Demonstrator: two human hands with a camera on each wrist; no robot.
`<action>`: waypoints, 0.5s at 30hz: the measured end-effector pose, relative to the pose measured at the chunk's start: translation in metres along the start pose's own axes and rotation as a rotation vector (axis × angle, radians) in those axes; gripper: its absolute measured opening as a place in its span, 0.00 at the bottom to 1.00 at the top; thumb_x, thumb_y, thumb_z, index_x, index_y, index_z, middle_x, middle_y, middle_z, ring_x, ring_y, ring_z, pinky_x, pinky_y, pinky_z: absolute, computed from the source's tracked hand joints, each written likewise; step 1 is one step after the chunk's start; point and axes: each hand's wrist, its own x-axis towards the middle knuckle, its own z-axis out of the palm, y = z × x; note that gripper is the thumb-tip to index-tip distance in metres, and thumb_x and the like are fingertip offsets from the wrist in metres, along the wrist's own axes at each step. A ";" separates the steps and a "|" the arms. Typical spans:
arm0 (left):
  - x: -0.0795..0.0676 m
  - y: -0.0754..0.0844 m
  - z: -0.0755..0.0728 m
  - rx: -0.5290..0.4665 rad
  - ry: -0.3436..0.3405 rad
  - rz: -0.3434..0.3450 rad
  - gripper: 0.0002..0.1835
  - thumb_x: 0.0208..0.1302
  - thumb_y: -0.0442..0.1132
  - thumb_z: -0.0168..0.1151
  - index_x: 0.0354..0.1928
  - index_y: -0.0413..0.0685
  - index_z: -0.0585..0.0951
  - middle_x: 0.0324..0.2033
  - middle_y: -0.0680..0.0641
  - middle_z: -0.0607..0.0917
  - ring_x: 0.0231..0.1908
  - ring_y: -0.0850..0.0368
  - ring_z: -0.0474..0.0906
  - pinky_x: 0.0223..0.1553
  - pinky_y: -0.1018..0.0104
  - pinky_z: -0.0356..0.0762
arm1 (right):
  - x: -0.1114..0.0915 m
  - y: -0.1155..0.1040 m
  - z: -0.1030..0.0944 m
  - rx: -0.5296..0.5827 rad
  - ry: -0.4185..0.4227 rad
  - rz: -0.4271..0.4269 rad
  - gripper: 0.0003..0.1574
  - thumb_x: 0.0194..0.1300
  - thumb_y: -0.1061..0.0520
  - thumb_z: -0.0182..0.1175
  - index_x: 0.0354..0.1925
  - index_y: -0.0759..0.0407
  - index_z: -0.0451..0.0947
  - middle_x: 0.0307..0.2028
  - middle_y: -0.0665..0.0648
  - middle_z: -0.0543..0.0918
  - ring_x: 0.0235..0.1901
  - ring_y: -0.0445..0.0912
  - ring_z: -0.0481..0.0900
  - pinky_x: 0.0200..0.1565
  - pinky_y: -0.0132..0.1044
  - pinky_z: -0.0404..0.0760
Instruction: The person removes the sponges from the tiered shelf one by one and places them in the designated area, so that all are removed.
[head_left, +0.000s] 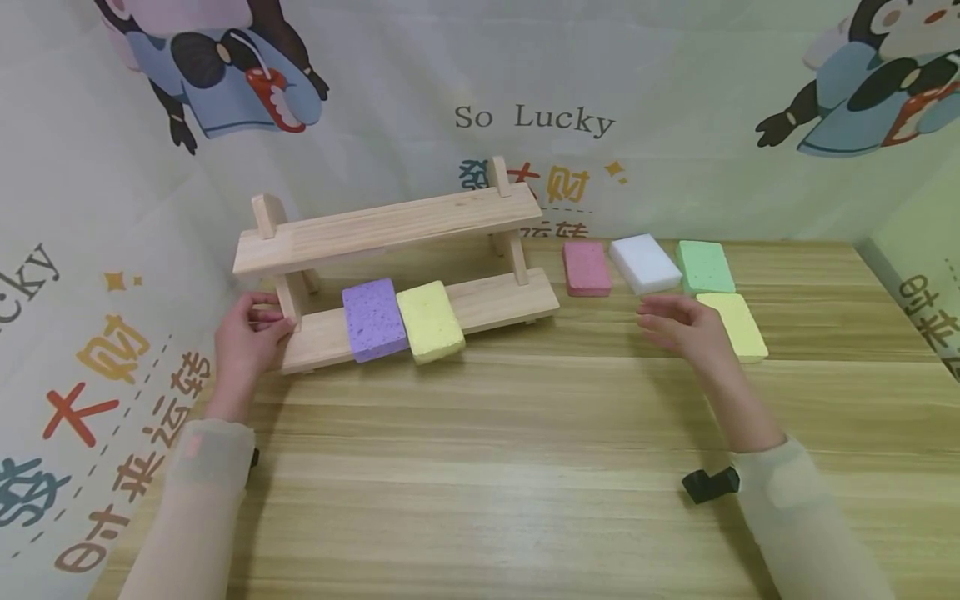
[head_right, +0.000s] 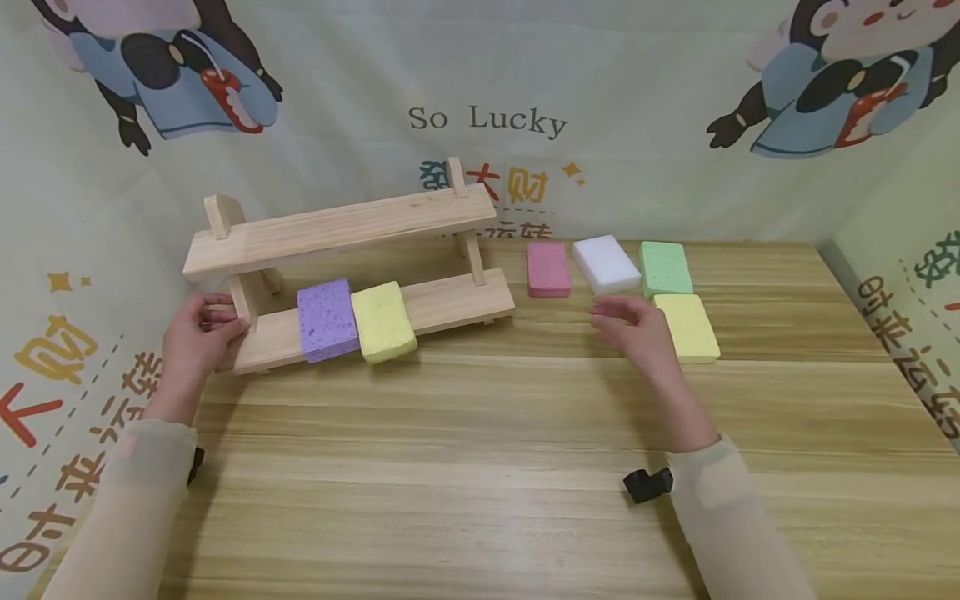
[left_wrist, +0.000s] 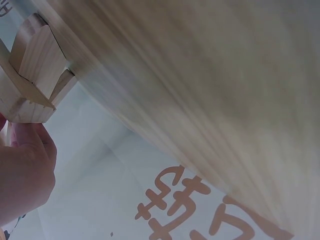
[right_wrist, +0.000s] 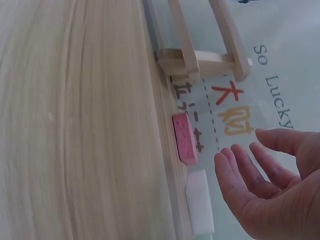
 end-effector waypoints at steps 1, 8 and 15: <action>0.000 0.000 0.000 -0.003 -0.002 -0.003 0.23 0.68 0.37 0.62 0.63 0.42 0.72 0.38 0.56 0.76 0.30 0.77 0.68 0.38 0.79 0.68 | 0.001 0.000 0.003 -0.024 -0.005 -0.004 0.11 0.68 0.62 0.62 0.44 0.45 0.80 0.36 0.35 0.85 0.38 0.28 0.83 0.43 0.25 0.83; 0.000 0.001 0.000 -0.022 0.002 -0.005 0.23 0.67 0.36 0.63 0.63 0.42 0.73 0.34 0.61 0.75 0.29 0.80 0.68 0.37 0.81 0.68 | 0.006 0.002 0.029 -0.179 -0.044 0.004 0.28 0.70 0.60 0.59 0.63 0.73 0.69 0.47 0.48 0.86 0.40 0.26 0.81 0.48 0.27 0.82; -0.002 0.002 -0.001 -0.006 0.004 -0.006 0.23 0.68 0.37 0.62 0.63 0.43 0.72 0.37 0.58 0.76 0.30 0.77 0.68 0.38 0.79 0.68 | 0.012 0.004 0.053 -0.164 -0.096 0.027 0.28 0.71 0.63 0.57 0.64 0.75 0.67 0.63 0.75 0.73 0.42 0.29 0.82 0.52 0.30 0.82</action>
